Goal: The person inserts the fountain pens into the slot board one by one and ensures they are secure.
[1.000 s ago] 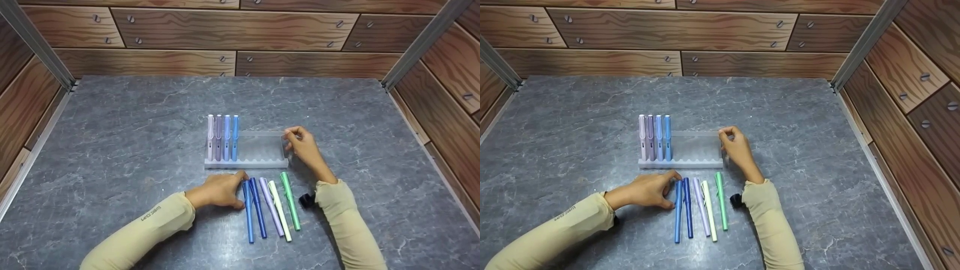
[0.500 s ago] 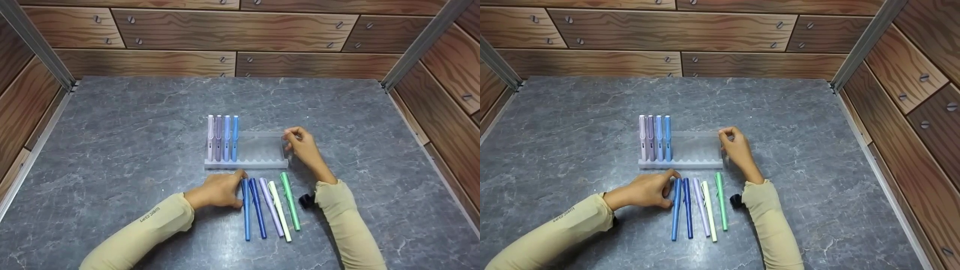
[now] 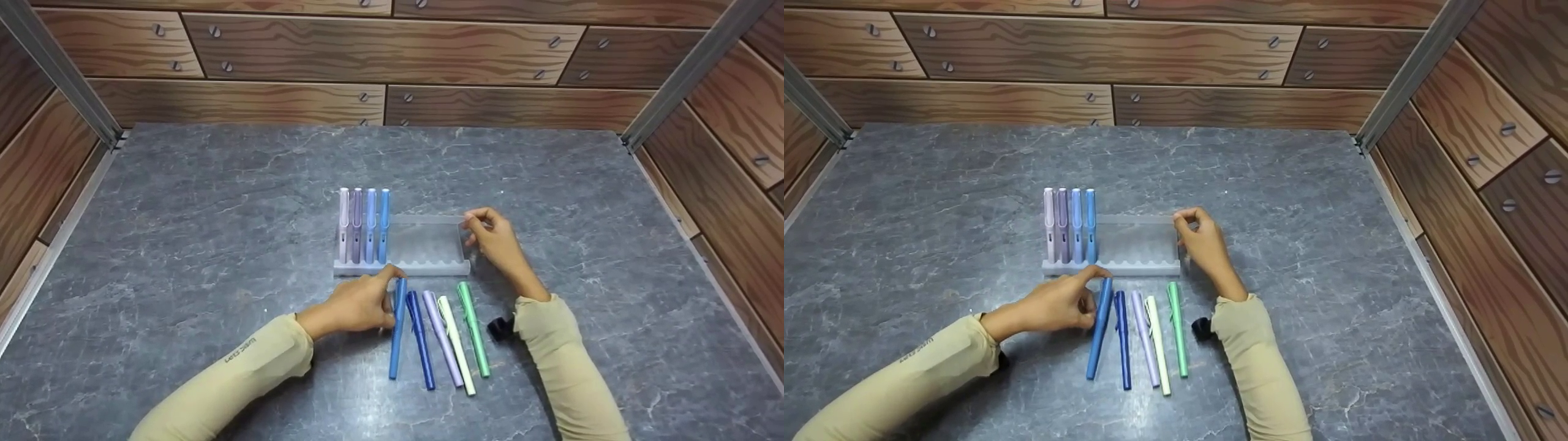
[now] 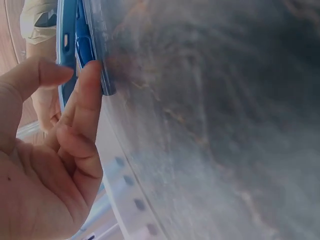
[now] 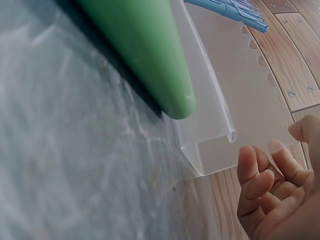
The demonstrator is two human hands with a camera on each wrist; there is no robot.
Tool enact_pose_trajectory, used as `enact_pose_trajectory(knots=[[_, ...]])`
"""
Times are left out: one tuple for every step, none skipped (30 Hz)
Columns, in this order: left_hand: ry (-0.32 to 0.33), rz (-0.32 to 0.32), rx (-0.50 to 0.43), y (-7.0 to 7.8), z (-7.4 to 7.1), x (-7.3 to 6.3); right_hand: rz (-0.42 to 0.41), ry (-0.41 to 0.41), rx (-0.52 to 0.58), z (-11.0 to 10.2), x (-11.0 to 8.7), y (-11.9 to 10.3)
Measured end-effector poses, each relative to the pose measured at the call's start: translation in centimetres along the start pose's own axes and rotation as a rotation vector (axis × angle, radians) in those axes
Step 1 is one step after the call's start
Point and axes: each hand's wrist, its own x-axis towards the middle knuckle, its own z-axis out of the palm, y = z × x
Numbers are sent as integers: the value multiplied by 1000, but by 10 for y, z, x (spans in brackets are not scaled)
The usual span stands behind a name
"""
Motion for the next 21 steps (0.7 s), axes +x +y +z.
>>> enact_pose_trajectory(knots=[[6, 2, -22, 0, 0, 0, 0, 1, 0, 0, 0, 0], [13, 4, -39, -1, -1, 0, 0, 5, -1, 0, 0, 0], [23, 7, -49, -1, -1, 0, -2, 6, -1, 0, -1, -1], [33, 13, -60, -2, -1, 0, -4, 8, -3, 0, -1, -1], [45, 22, -73, -2, -1, 0, -5, 9, -3, 0, -1, -2], [55, 28, -86, -2, -2, 0, -5, 8, -1, 0, -2, -2], [65, 33, -100, -2, -3, 0, -2, 10, 4, 0, -2, -3], [74, 38, -116, -2, -3, 0, -2, 10, 7, 0, -2, -4], [79, 41, -138, -2, -4, 0, -1, 9, 8, 1, -2, -4], [80, 42, -164, -1, -5, 0, -1, 8, 10, 1, -3, -4], [81, 42, -188, -1, -5, 0, 3, 9, 15, 1, -3, -4], [78, 35, -209, 0, -6, 0, 4, 10, 18, 1, -3, -4], [76, 29, -227, 0, -7, 1, 3, 10, 18, 1, -3, -3], [76, 25, -242, 0, -8, 1, 3, 10, 20, 1, -2, -3], [74, 26, -259, 0, -9, 1, 1, 9, 19, 0, -2, -2], [75, 26, -276, 1, -10, 1, -1, 6, 22, 0, -2, -2], [77, 27, -292, 1, -11, 1, -3, 6, 23, 0, -2, -2], [79, 27, -311, 2, -13, 1, -8, 4, 19, 0, -2, -2], [83, 28, -328, 2, -14, 1, -10, 2, 18, 0, -2, -1], [88, 32, -345, 3, -16, 2, -12, 1, 15, 0, -2, -1], [91, 35, -363, 3, -17, 2, -13, 2, 14, 0, -2, -1]])
